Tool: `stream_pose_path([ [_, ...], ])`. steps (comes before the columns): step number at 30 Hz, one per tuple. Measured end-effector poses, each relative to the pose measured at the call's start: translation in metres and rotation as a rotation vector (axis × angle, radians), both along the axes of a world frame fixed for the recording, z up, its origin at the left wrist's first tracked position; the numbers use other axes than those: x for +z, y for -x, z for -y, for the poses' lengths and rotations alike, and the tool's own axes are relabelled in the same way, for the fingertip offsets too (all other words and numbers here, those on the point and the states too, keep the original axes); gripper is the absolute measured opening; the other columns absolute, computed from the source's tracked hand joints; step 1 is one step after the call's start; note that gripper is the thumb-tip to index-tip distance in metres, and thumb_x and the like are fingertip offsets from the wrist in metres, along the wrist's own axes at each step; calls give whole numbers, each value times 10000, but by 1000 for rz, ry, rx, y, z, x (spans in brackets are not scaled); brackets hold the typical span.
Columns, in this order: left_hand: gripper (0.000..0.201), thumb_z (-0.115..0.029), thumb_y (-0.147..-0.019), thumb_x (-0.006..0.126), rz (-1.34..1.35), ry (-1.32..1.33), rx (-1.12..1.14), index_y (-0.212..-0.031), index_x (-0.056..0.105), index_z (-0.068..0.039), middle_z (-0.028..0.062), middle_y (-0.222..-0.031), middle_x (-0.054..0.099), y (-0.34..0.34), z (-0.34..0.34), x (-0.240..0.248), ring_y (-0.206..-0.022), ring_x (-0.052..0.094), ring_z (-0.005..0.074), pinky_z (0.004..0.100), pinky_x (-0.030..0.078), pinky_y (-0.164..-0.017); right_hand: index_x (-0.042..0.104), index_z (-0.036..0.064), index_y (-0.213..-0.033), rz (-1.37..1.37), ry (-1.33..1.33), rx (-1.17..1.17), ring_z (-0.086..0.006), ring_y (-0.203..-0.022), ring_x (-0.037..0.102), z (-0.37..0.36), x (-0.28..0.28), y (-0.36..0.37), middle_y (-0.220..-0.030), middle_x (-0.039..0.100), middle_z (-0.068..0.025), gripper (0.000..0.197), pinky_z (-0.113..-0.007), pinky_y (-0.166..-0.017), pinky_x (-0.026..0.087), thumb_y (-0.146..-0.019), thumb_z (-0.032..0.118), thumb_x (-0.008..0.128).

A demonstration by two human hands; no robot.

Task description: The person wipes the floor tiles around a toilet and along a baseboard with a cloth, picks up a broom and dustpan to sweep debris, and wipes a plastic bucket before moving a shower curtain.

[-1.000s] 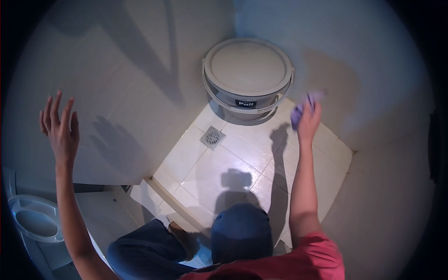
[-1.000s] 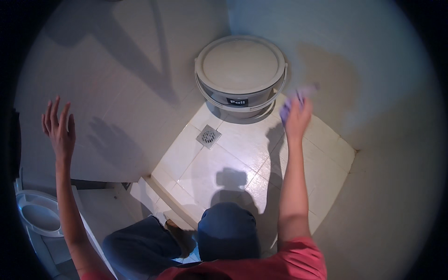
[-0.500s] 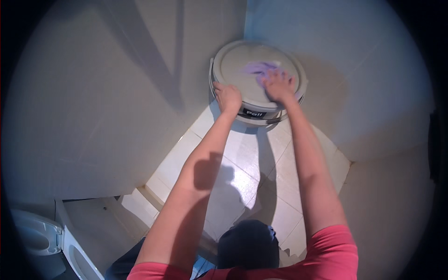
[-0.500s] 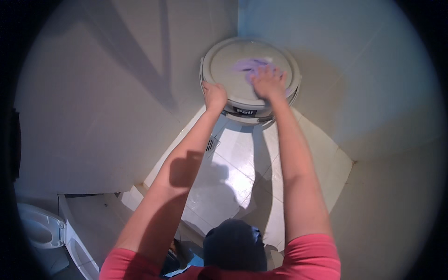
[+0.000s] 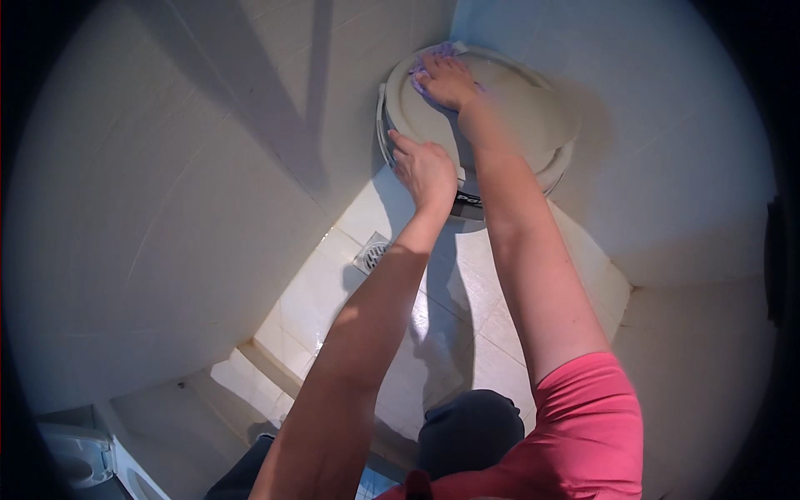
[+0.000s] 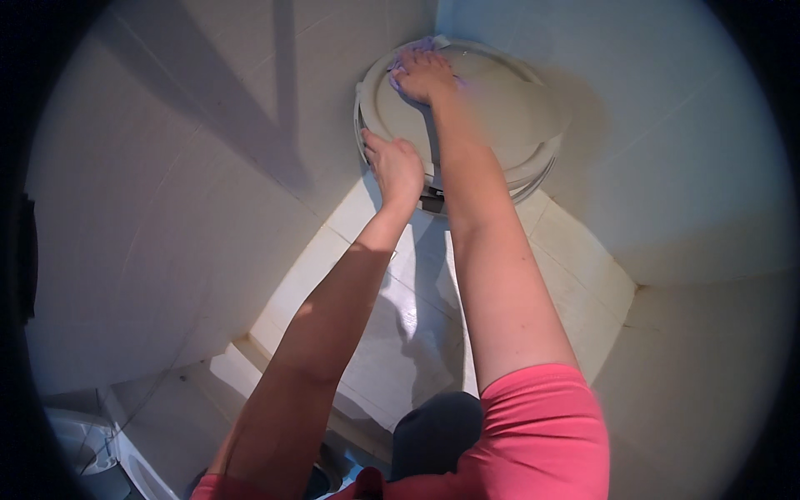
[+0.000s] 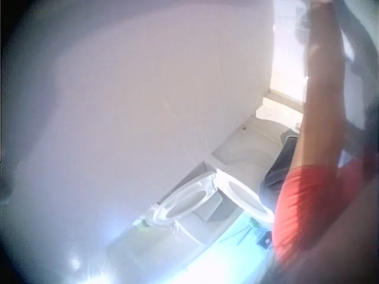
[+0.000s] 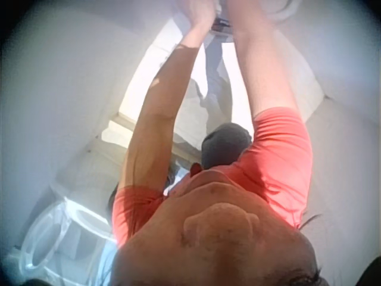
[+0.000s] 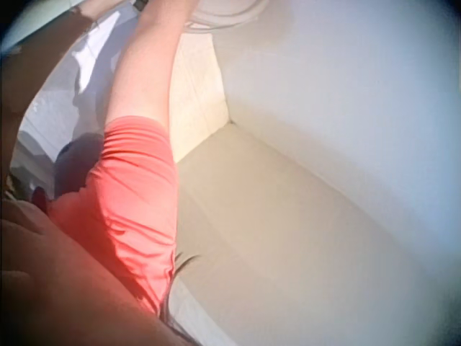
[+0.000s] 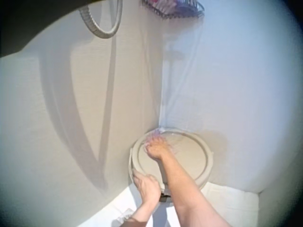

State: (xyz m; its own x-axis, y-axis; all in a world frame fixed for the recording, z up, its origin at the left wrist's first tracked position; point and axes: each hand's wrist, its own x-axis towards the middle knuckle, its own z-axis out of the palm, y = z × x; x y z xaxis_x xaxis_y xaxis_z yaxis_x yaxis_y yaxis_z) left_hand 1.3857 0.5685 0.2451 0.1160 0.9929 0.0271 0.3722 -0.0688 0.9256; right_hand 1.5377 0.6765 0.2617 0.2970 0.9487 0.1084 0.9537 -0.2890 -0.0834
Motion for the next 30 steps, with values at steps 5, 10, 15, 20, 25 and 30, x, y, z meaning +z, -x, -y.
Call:
stream_pose_path([
  [5, 605, -249, -937, 380, 21, -44, 118, -1413, 135, 33, 303, -1333, 370, 3, 0, -9, -1238, 353, 427, 533, 137, -1074, 403, 187, -1378, -220, -63, 346, -240, -1364, 263, 41, -15, 33, -1449, 354, -72, 489, -398, -1128, 140, -916, 345, 418],
  [10, 612, -244, -930, 410, -82, -128, 218, -1450, 145, -61, 207, -1280, 464, 5, -8, -15, -1214, 389, 345, 541, 90, -1076, 595, 98, -1169, -587, -259, 422, -318, -1161, 496, 86, -8, 54, -1191, 587, -147, 339, -399, -982, 366, -847, 186, 541],
  [15, 634, -335, -951, 356, -130, 35, 71, -1470, 70, -110, 153, -1421, 368, 12, 0, 0, -1314, 296, 336, 538, -13, -1085, 574, 8, -1058, -571, -382, 1, -302, -963, 595, 122, -5, 71, -1028, 629, -182, 216, -370, -866, 442, -904, 106, 460],
  [20, 694, -471, -958, 293, -51, 482, 72, -1467, 3, -100, 198, -1328, 454, 19, -9, -10, -1271, 352, 356, 591, 240, -1015, 565, 77, -1097, -724, -644, -273, -330, -947, 598, 187, 14, 68, -1109, 605, -124, 220, -368, -809, 476, -917, 189, 504],
  [25, 720, -584, -927, 291, 632, 944, -647, -1436, 194, -86, 171, -1311, 467, 37, -16, -29, -1231, 409, 346, 609, 409, -885, 604, 78, -1101, -180, -323, 101, -368, -957, 598, 206, 26, 94, -1002, 624, -206, 288, -427, -812, 464, -911, 272, 507],
  [30, 564, -525, -952, 293, 573, 821, -548, -1313, 396, -104, 133, -1252, 509, 48, 61, 7, -1121, 515, 311, 545, 447, -850, 604, 12, -1039, -541, -542, -122, -395, -936, 584, 237, 31, 98, -988, 621, -225, 284, -417, -820, 455, -921, 236, 475],
])
